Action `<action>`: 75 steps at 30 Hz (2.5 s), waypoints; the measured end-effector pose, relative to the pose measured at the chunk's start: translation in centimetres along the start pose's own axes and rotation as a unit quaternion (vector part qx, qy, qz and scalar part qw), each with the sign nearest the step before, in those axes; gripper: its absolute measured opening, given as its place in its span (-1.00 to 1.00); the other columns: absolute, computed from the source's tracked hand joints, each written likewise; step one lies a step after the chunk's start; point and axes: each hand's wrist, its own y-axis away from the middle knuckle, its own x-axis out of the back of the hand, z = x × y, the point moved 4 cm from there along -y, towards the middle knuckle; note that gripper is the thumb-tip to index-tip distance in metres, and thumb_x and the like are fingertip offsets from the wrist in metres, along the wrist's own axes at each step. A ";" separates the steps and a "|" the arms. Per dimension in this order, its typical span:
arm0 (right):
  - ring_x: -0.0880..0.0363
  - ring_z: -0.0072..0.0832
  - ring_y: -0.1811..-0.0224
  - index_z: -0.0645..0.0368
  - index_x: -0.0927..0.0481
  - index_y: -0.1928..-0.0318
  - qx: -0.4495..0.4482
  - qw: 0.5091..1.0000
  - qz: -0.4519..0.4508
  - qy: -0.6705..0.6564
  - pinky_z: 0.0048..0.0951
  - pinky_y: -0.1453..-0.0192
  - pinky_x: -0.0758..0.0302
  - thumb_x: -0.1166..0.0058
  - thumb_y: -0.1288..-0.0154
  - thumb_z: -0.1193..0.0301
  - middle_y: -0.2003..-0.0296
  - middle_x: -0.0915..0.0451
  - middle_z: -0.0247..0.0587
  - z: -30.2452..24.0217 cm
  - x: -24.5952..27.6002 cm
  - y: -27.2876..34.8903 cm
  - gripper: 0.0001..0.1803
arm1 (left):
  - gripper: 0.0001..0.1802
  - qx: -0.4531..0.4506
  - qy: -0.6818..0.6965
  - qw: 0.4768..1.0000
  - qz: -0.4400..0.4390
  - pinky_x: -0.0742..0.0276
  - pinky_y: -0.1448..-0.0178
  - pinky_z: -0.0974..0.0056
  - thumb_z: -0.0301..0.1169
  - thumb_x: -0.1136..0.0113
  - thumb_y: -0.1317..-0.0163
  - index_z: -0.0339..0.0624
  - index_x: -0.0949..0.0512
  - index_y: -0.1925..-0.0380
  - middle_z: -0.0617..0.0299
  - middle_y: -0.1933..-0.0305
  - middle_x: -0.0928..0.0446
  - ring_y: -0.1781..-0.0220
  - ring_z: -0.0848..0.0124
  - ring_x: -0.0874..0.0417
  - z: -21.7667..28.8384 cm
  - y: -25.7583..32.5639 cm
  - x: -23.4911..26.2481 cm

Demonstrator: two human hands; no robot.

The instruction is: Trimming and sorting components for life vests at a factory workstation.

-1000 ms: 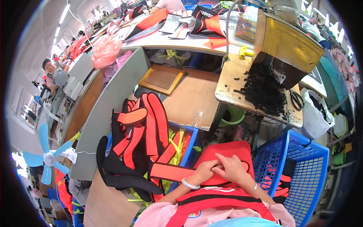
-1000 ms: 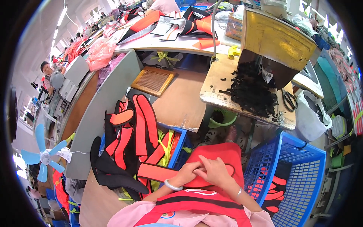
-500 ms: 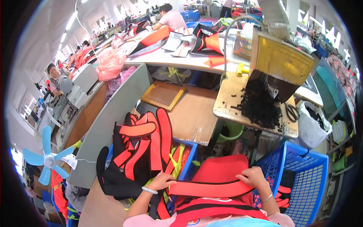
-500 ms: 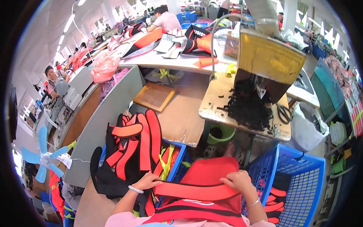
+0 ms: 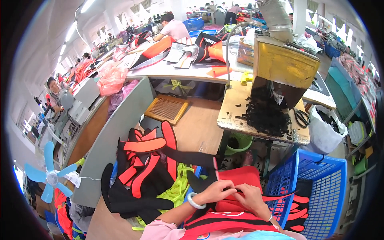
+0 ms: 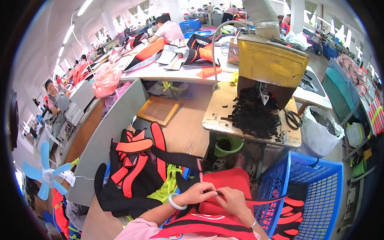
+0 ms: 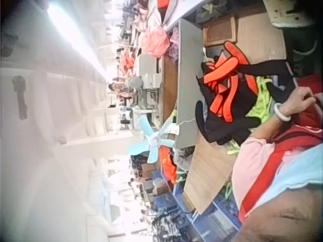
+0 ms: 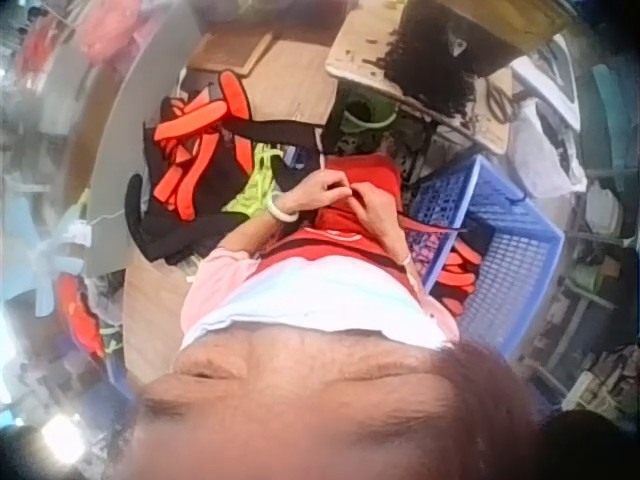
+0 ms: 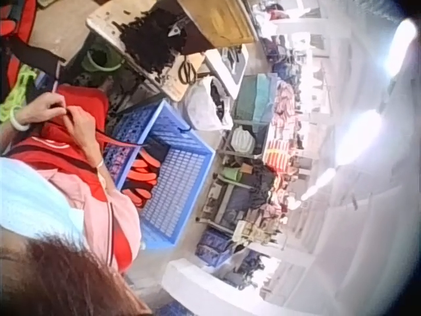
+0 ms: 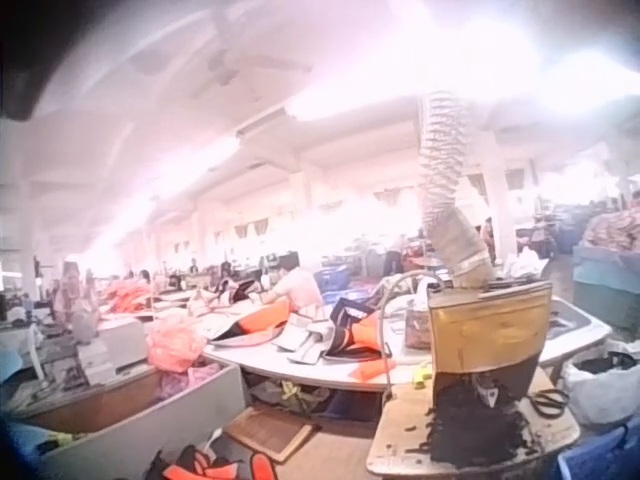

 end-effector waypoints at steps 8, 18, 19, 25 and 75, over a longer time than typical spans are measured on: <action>-0.65 -0.27 0.43 0.05 -0.65 0.27 -0.023 0.994 -0.105 0.027 -0.30 0.39 -0.54 -0.22 -0.18 0.17 0.45 -0.65 -0.24 2.1 1.4 2.6 -0.75 | -0.65 -0.074 -0.165 0.982 -0.043 -0.28 -0.40 0.08 -0.45 -0.09 -0.30 -0.22 -0.46 -0.10 -0.06 -0.10 -0.47 -0.29 0.01 -0.41 -2.8 2.9 -4.0; -0.64 -0.12 0.40 0.05 -0.64 0.26 -0.099 0.991 -0.086 -0.029 -0.19 0.34 -0.57 -0.21 -0.21 0.14 0.44 -0.63 -0.11 3.1 3.9 5.5 -0.74 | -0.71 0.038 -0.058 0.958 -0.280 -0.50 0.08 0.06 -0.27 0.02 -0.41 -0.23 -0.50 0.04 -0.14 0.24 -0.57 0.19 -0.04 -0.60 1.3 -2.4 -4.1; -0.64 -0.13 0.41 0.03 -0.65 0.25 -0.077 0.992 -0.095 -0.023 -0.21 0.36 -0.56 -0.22 -0.20 0.15 0.45 -0.63 -0.13 2.9 4.9 4.7 -0.75 | -0.72 0.025 -0.057 0.947 -0.314 -0.50 0.10 0.08 -0.28 0.01 -0.41 -0.25 -0.50 0.06 -0.15 0.26 -0.57 0.23 -0.04 -0.59 2.7 -3.8 -3.2; -0.63 -0.18 0.42 0.05 -0.60 0.27 -0.061 0.995 -0.058 0.056 -0.21 0.36 -0.53 -0.18 -0.22 0.15 0.46 -0.62 -0.17 3.2 5.9 0.3 -0.75 | -0.66 0.015 -0.014 0.944 -0.328 -0.48 -0.07 0.21 -0.27 0.00 -0.42 -0.30 -0.50 -0.03 -0.03 0.11 -0.62 0.05 0.24 -0.63 -0.5 -7.8 -1.1; -0.55 -0.48 0.26 0.29 -0.61 0.10 -0.091 0.995 -0.001 -0.028 -0.42 0.11 -0.45 -0.04 -0.33 0.17 0.36 -0.63 -0.18 15.0 21.4 -19.0 -0.60 | -0.58 0.011 -0.085 0.993 -0.075 -0.49 0.15 0.40 -0.18 -0.27 -0.25 -0.39 -0.60 0.14 0.24 0.32 -0.60 0.27 0.54 -0.53 4.4 -31.0 9.8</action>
